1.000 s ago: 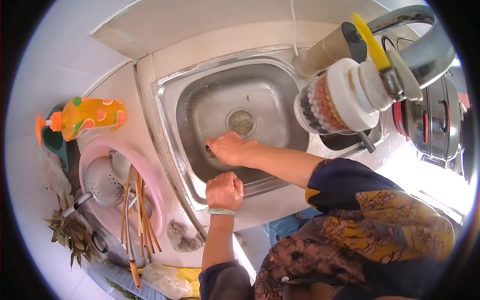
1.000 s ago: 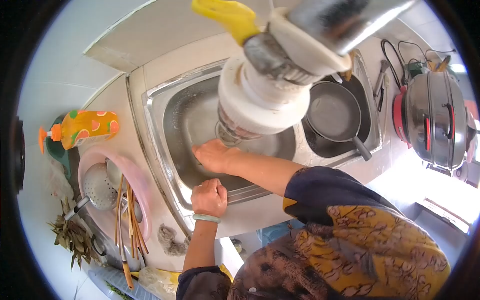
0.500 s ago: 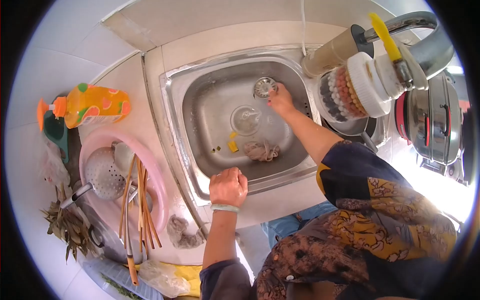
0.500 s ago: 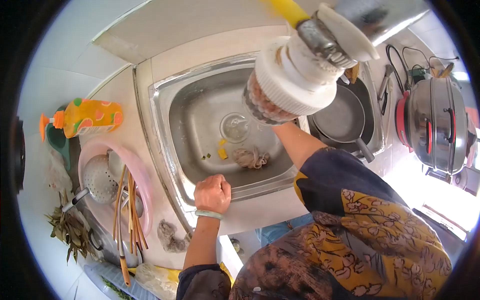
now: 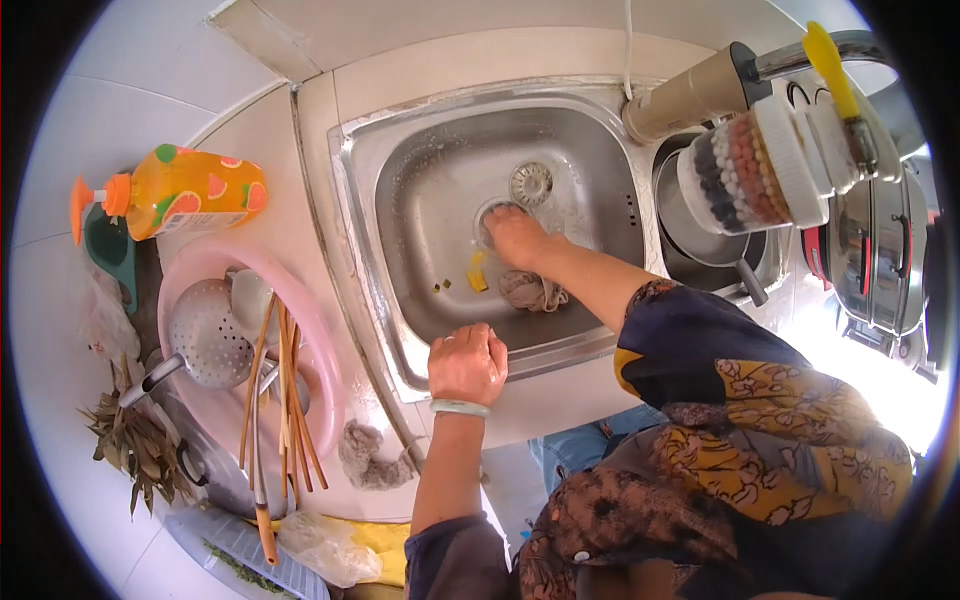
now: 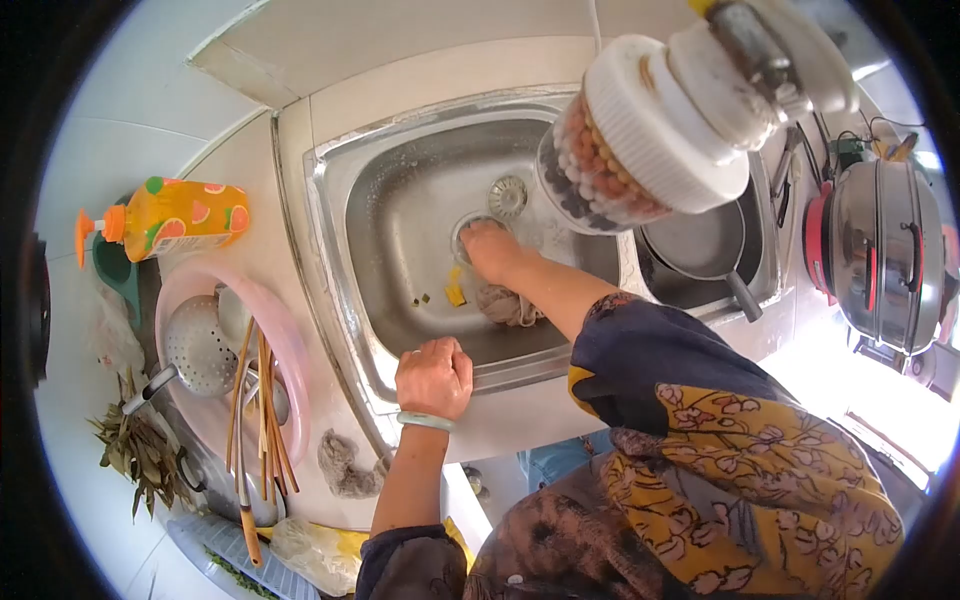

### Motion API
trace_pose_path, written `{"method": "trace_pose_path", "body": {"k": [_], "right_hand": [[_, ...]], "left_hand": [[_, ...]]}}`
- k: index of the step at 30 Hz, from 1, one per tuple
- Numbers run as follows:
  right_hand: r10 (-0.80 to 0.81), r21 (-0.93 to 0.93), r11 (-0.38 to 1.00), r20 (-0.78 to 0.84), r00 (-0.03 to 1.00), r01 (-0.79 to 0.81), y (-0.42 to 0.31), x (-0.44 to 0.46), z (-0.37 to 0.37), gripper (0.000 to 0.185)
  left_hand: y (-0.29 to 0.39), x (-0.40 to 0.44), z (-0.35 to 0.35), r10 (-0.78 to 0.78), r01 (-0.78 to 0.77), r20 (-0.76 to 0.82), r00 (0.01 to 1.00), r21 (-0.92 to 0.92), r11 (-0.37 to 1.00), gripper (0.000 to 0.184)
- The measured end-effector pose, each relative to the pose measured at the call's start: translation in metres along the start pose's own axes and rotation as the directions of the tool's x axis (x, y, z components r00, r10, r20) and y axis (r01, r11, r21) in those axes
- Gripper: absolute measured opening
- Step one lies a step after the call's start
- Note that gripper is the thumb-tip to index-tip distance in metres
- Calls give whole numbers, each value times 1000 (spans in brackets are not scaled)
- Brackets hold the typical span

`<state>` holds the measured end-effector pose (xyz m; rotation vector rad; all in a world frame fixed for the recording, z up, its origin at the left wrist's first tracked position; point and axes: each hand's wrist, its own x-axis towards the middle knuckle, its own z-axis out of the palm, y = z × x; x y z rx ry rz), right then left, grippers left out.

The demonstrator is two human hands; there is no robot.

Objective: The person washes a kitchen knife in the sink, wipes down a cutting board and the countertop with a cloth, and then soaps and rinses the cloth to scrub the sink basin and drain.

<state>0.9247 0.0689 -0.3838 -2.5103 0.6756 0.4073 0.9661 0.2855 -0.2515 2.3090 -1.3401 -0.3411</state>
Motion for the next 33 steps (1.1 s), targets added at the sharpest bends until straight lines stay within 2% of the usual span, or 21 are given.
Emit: {"method": "trace_pose_path", "body": {"k": [1, 4, 10, 13, 16, 19, 22, 25, 28, 31, 33], "right_hand": [[-49, -26, 999, -61, 997, 47, 10, 5, 8, 33], [-29, 0, 1000, -86, 996, 30, 11, 6, 14, 32], [-87, 99, 991, -54, 995, 92, 11, 8, 4, 29], [-75, 238, 964, -180, 981, 118, 12, 9, 16, 22], [73, 414, 910, -217, 973, 24, 8, 12, 21, 17], [191, 497, 860, -105, 976, -115, -2, 9, 12, 11], [184, 531, 841, -105, 977, -101, 12, 18, 29, 11], [218, 692, 676, 141, 966, -253, 25, 26, 35, 13], [219, 728, 652, 89, 972, -214, 23, 21, 38, 15], [260, 676, 718, -38, 965, -167, 4, 14, 35, 17], [190, 604, 793, -124, 974, -78, -8, 9, 32, 20]], "left_hand": [[0, 5, -1, -1, 1, 10, 1000, 5, 1000, 3], [1, 6, -1, -4, 3, -32, 999, -45, 999, 5], [1, 6, 0, -2, 1, -46, 999, -43, 999, 5], [1, 6, -2, -9, 9, 3, 1000, -28, 1000, 4], [2, 7, -2, -5, 5, -9, 1000, -35, 999, 4], [2, 7, -1, -5, 4, -25, 1000, -36, 999, 4], [3, 7, -2, -14, 14, 10, 1000, -3, 1000, 2], [3, 7, -2, -7, 7, 2, 1000, -9, 1000, 2], [3, 7, -1, -7, 7, 11, 1000, 18, 1000, 2], [3, 7, -1, -9, 8, 22, 1000, 20, 1000, 2], [3, 7, -1, -10, 9, 21, 1000, 22, 1000, 2]]}}
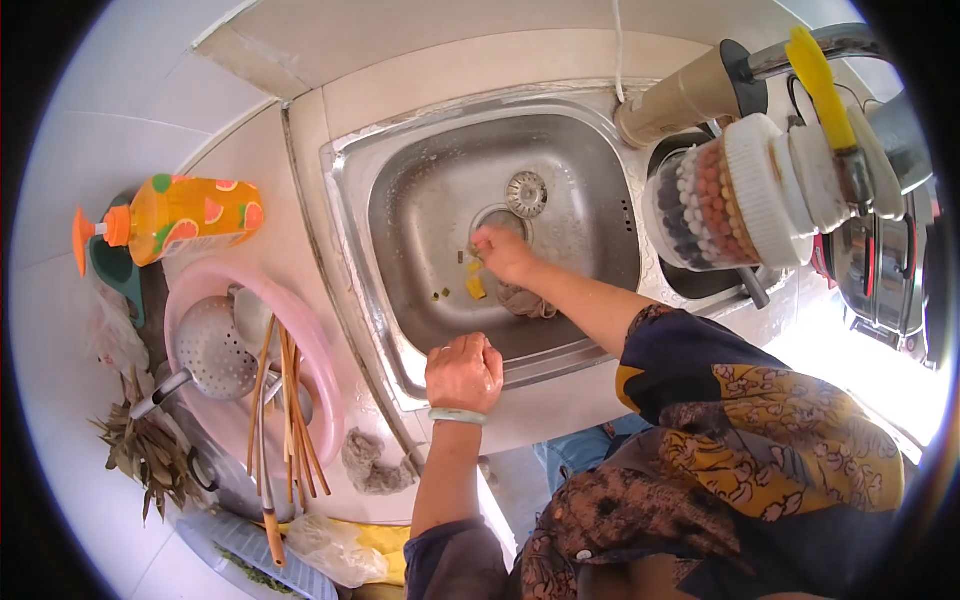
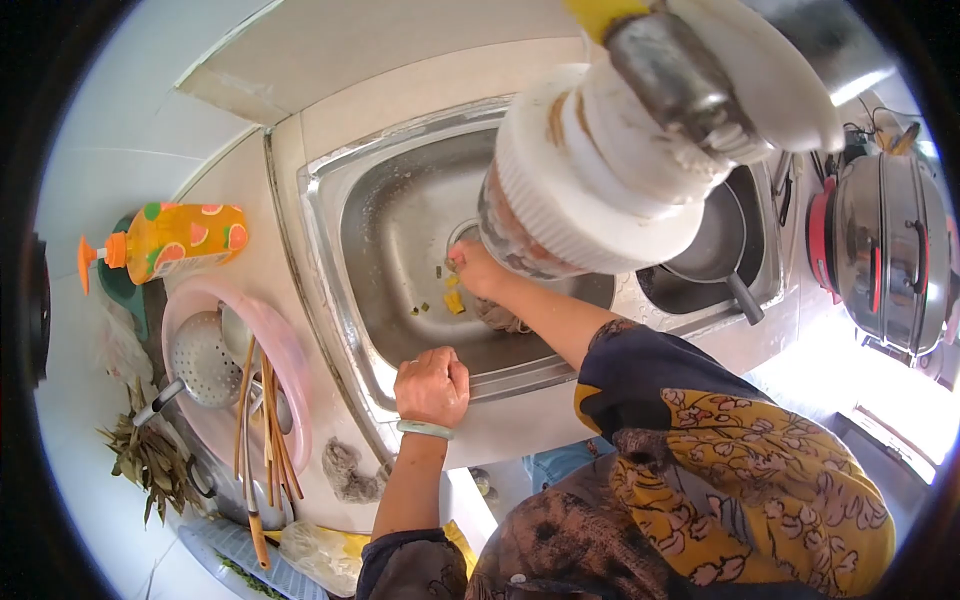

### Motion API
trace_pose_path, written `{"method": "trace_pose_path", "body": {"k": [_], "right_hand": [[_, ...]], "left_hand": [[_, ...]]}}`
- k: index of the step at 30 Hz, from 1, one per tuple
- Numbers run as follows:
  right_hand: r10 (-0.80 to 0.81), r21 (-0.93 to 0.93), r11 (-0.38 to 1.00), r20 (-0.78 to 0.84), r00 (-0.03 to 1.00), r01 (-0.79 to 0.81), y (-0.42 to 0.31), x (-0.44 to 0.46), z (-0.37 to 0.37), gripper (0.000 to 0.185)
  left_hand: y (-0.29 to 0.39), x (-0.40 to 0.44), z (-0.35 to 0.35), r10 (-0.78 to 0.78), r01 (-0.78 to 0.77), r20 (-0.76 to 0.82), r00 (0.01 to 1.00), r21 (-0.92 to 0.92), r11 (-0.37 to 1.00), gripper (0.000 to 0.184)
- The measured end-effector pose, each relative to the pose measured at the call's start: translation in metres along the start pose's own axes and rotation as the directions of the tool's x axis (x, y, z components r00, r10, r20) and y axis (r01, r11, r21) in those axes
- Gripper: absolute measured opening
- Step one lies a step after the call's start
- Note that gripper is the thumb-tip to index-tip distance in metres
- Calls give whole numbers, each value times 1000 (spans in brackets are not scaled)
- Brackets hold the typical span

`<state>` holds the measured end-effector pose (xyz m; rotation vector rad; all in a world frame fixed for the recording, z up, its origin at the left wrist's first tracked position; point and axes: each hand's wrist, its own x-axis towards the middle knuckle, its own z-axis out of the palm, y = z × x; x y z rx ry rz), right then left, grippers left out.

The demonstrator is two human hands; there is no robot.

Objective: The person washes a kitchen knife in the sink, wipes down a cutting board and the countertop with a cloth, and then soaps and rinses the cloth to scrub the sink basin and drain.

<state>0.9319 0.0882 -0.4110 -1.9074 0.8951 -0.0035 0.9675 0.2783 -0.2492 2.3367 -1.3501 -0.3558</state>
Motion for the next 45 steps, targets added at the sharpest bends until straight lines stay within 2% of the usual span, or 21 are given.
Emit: {"method": "trace_pose_path", "body": {"k": [4, 10, 13, 16, 19, 22, 24, 26, 28, 31, 34, 37, 40, 43, 45], "right_hand": [[-113, -232, 966, 0, 994, 110, -25, -12, 5, 32], [-144, -287, 945, 61, 988, 155, -49, -23, 25, 27], [-159, -283, 937, 173, 972, 203, -55, -25, 37, 36], [-176, -241, 937, 299, 938, 253, -62, -25, 48, 36], [-101, -203, 955, 456, 884, 214, -78, -33, 44, 35], [-422, 69, 905, 252, 871, 419, -66, -32, 37, 38], [-447, -27, 886, 212, 869, 463, -64, -24, 0, 35], [-341, -169, 911, 199, 919, 375, -60, -12, -33, 37], [-69, -344, 918, 352, 933, 197, -59, -1, -63, 39], [-38, -557, 792, 364, 931, 251, -40, 0, -73, 37], [89, -608, 768, 414, 906, 202, -48, -6, -66, 36], [-86, -659, 709, 274, 958, 252, -21, -11, -40, 34], [-109, -698, 641, 329, 938, 319, -17, -21, -37, 33], [-265, -658, 654, 264, 927, 375, -4, -25, -32, 25], [-234, -670, 664, 234, 944, 330, 0, -25, -24, 25]], "left_hand": [[-1, 0, 3, 9, -10, -37, 999, -33, 999, 5], [0, 0, 1, 11, -12, -16, 1000, -13, 1000, 4], [-1, 0, 2, 10, -10, -15, 1000, -17, 1000, 3], [-2, 0, 2, 19, -19, -17, 1000, -11, 1000, 3], [-2, 0, 3, 21, -23, -43, 999, -26, 999, 3], [-3, -1, 2, 19, -21, -36, 999, -37, 999, 3], [-2, -4, 3, 15, -15, -16, 1000, -14, 1000, 3], [-4, -3, 1, 4, -4, 4, 1000, 5, 1000, 3], [-1, -1, -3, -2, 2, 37, 999, 6, 1000, 3], [-2, -1, 1, -1, 0, -39, 999, -29, 1000, 3], [-2, -1, 0, 3, -4, -8, 1000, -25, 1000, 3], [-2, -1, 0, -3, 2, -8, 1000, -29, 1000, 3], [-2, -1, 0, -5, 5, -1, 1000, -17, 1000, 3], [-2, -1, -2, 0, 0, 7, 1000, -7, 1000, 4], [-2, -1, 1, 2, -3, -28, 1000, -28, 1000, 5]]}}
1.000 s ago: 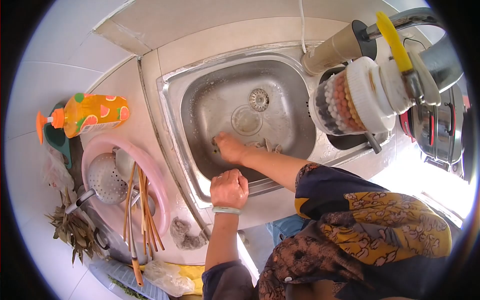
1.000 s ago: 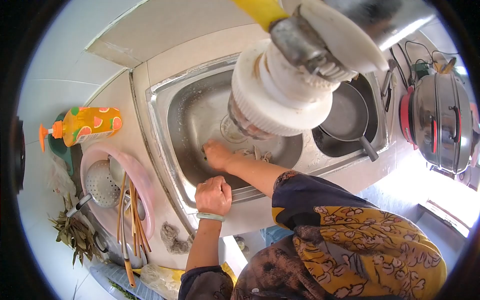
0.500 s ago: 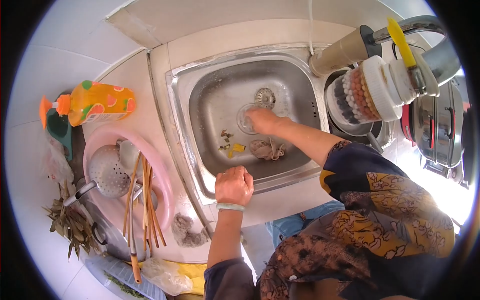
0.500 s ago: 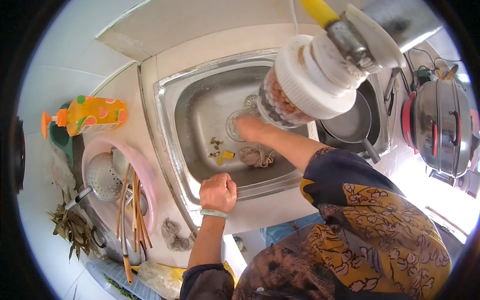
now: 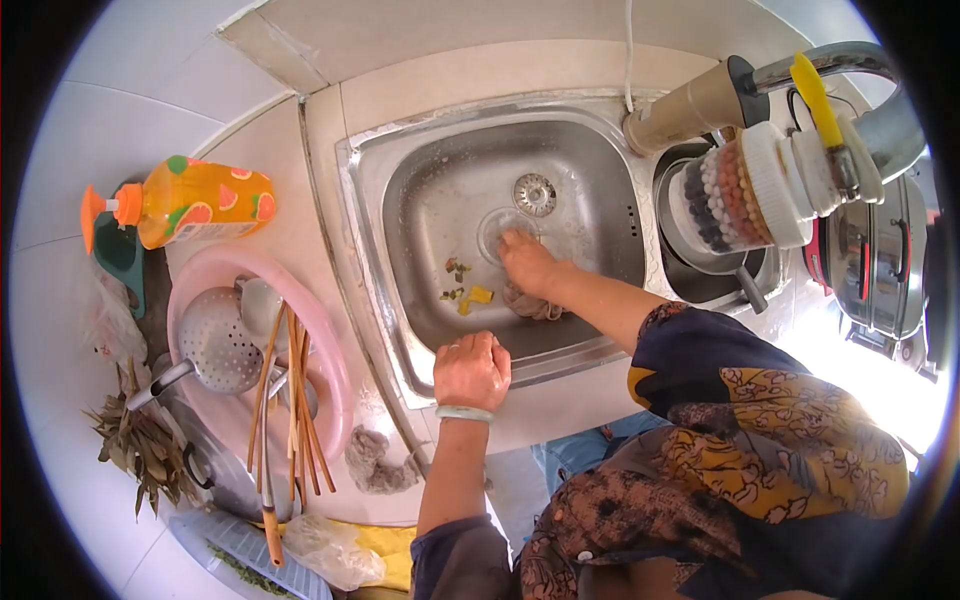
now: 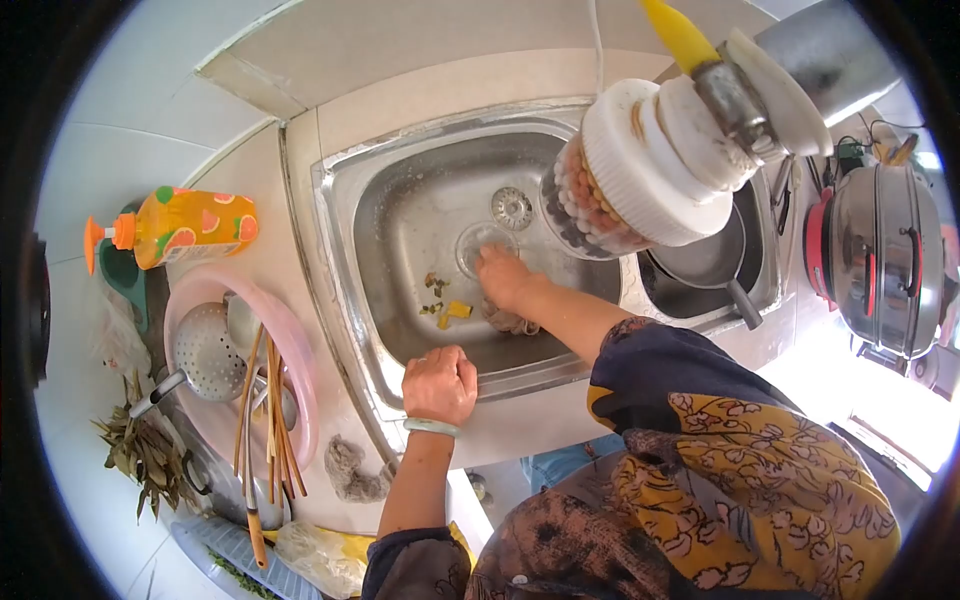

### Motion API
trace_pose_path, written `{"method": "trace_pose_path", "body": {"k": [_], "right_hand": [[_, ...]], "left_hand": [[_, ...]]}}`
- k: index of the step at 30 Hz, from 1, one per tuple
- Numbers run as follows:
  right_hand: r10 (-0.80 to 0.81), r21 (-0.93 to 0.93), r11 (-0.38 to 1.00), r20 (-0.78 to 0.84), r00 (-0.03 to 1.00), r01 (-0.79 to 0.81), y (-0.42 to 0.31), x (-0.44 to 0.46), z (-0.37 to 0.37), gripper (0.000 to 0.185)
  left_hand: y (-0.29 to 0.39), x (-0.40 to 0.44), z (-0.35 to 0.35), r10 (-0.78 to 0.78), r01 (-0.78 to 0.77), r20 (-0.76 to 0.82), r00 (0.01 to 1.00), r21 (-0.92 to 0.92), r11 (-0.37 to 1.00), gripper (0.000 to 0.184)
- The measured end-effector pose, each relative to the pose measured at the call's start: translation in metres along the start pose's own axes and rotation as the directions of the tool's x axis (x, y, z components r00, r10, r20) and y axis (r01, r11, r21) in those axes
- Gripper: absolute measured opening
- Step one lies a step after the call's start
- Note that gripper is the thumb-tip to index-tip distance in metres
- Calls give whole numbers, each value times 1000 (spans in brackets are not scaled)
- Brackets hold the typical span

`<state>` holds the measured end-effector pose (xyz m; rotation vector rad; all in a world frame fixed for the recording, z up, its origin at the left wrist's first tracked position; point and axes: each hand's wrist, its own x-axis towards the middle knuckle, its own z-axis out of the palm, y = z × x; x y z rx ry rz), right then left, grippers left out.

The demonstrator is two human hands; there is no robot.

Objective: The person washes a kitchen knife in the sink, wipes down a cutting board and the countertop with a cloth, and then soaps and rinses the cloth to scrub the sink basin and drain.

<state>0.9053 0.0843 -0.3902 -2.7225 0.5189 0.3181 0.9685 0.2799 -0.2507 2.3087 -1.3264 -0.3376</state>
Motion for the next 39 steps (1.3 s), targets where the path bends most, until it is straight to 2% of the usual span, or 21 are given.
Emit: {"method": "trace_pose_path", "body": {"k": [4, 7, 10, 13, 16, 19, 22, 25, 30, 33, 36, 39], "right_hand": [[-3, 45, 999, 94, 996, -1, -7, -5, -2, 34], [90, 39, 995, 157, 984, -97, -18, -1, -27, 31], [212, 255, 933, 175, 961, -253, -5, 19, -3, 25], [276, 407, 857, 153, 949, -316, 2, 27, 2, 22], [289, 469, 826, 125, 949, -313, -1, 24, 3, 21], [285, 593, 749, 112, 952, -295, 6, 25, 9, 20], [270, 647, 689, 189, 944, -327, 1, 25, -8, 21], [130, 648, 735, 154, 979, -199, -26, 22, 11, 27], [-80, 751, 658, 154, 985, -64, -89, 9, -15, 35], [-220, 782, 619, 261, 940, -72, -92, 9, -42, 38], [-155, 717, 696, 185, 970, -25, -72, 10, -38, 41], [-239, 833, 551, 115, 964, 37, -86, -4, -80, 42]], "left_hand": [[1, 0, -1, 0, 0, -9, 1000, -15, 1000, 5], [-1, 0, 0, -2, 2, -8, 1000, -26, 1000, 5], [0, 0, -1, 1, -2, -11, 1000, -27, 1000, 6], [0, 0, 0, -3, 2, -11, 1000, -27, 1000, 5], [2, 1, -4, -11, 10, 50, 999, 9, 1000, 4], [1, 0, -2, -5, 4, 18, 1000, 12, 1000, 3], [0, 0, 0, 8, -8, 6, 1000, 3, 1000, 3], [2, 1, -1, 7, -7, -2, 1000, -14, 1000, 6], [0, -1, 1, 15, -15, -14, 1000, -6, 1000, 6], [-1, 0, 2, 27, -27, -22, 999, -1, 1000, 6], [0, 0, 2, 24, -25, -36, 999, -18, 1000, 7], [0, -3, 2, 20, -20, -18, 1000, 5, 1000, 7]]}}
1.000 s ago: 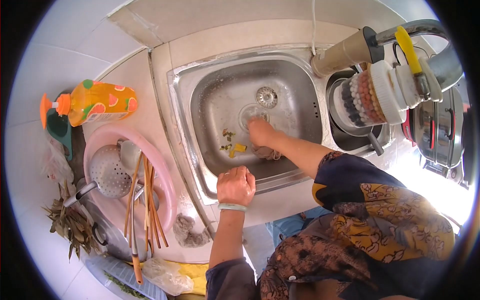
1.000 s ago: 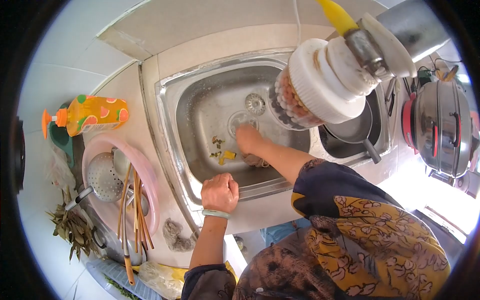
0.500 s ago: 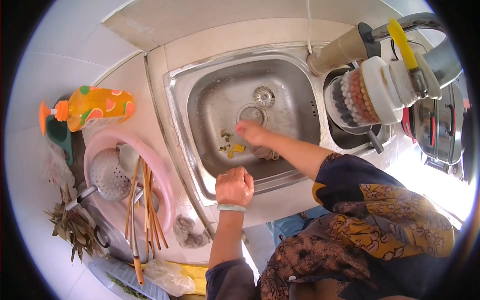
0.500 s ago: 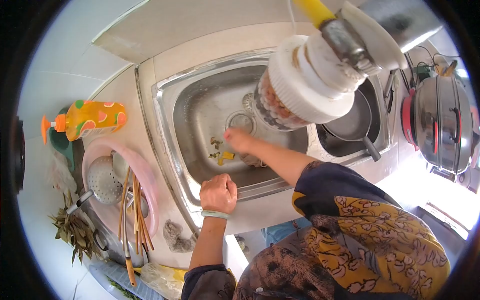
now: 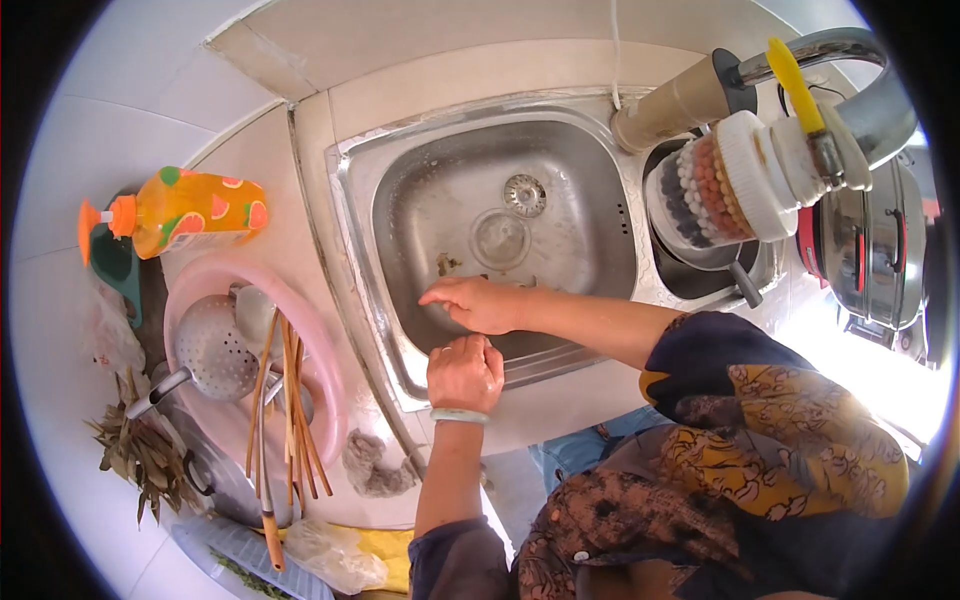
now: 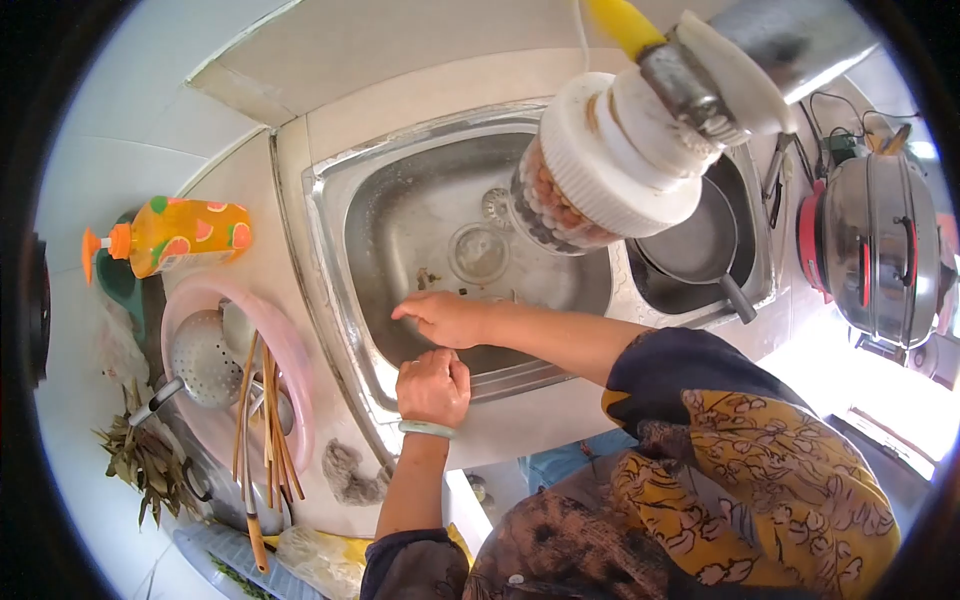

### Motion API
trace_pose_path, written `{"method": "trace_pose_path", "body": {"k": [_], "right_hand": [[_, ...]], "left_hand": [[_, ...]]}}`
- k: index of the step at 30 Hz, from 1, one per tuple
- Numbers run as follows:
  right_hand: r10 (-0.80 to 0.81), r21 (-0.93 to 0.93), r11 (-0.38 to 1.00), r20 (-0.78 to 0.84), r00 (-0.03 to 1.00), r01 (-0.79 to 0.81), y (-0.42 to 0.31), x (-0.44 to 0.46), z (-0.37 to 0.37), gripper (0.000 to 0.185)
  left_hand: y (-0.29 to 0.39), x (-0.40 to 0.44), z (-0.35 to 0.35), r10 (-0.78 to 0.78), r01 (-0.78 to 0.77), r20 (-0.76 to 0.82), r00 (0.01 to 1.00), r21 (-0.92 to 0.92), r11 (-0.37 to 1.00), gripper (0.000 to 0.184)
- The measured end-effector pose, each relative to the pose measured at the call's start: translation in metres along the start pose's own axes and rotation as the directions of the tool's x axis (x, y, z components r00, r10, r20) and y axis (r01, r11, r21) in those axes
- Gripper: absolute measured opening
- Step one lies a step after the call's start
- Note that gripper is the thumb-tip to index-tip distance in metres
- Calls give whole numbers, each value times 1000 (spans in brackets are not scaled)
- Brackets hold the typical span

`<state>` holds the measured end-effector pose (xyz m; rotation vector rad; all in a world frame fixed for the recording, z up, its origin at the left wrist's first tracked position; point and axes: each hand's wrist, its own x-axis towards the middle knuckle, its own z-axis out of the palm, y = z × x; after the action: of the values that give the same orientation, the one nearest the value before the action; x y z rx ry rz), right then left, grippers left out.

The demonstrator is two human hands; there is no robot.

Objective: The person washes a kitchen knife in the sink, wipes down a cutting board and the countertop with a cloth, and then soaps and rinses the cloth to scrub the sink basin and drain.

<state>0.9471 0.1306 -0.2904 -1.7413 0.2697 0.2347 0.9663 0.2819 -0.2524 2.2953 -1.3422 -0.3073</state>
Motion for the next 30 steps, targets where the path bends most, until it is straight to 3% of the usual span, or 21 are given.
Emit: {"method": "trace_pose_path", "body": {"k": [3, 6, 7, 8, 10, 11, 13, 15, 17, 18, 19, 21, 26, 30], "right_hand": [[-97, -398, 913, -5, 995, 87, 27, 5, 9, 39], [-40, -437, 900, -93, 995, -5, 19, -2, -16, 35], [13, -452, 883, -240, 971, -123, 26, -2, -30, 34], [51, -453, 859, -389, 920, -239, 37, -1, -52, 32], [-58, -449, 827, -666, 743, -338, 63, -6, -98, 32], [-222, -514, 795, -739, 636, -320, 90, -11, -118, 30], [-266, -514, 748, -811, 522, -419, 85, -15, -128, 28], [-30, -381, 694, -863, 505, -610, 72, -13, -124, 28], [-35, -436, 706, -809, 587, -559, 129, -14, -129, 30], [222, -148, 843, -779, 586, -517, 124, -11, -128, 30], [465, 174, 848, -698, 545, -501, 117, -7, -127, 31], [540, 221, 821, -599, 591, -526, 104, -3, -126, 27], [535, 148, 826, -513, 671, -544, 89, -6, -126, 21], [313, -170, 834, -639, 703, -525, 106, -10, -127, 16]], "left_hand": [[0, 5, 0, 11, -11, -22, 1000, -3, 1000, 8], [-1, 4, -3, 3, -3, 15, 1000, -6, 1000, 8], [1, 3, -4, -5, 6, 38, 999, -4, 1000, 8], [1, 3, -3, -6, 6, 39, 999, -2, 1000, 7], [-1, 2, -2, -4, 4, 39, 999, 6, 1000, 4], [-1, 3, -3, -4, 3, 35, 999, 11, 1000, 4], [0, 2, -3, -5, 4, 30, 1000, 16, 1000, 4], [0, 3, -1, -4, 4, 15, 1000, 5, 1000, 4], [-1, 3, -1, -6, 6, 15, 1000, 2, 1000, 4], [-1, 3, -2, -10, 10, 24, 1000, 2, 1000, 4], [-1, 2, -2, -14, 14, 37, 999, 1, 1000, 4], [-1, 2, -3, -18, 18, 29, 999, -11, 1000, 4], [-2, 1, -2, -23, 23, 13, 1000, -33, 999, 3], [-1, 2, -3, -26, 26, 21, 999, -33, 999, 4]]}}
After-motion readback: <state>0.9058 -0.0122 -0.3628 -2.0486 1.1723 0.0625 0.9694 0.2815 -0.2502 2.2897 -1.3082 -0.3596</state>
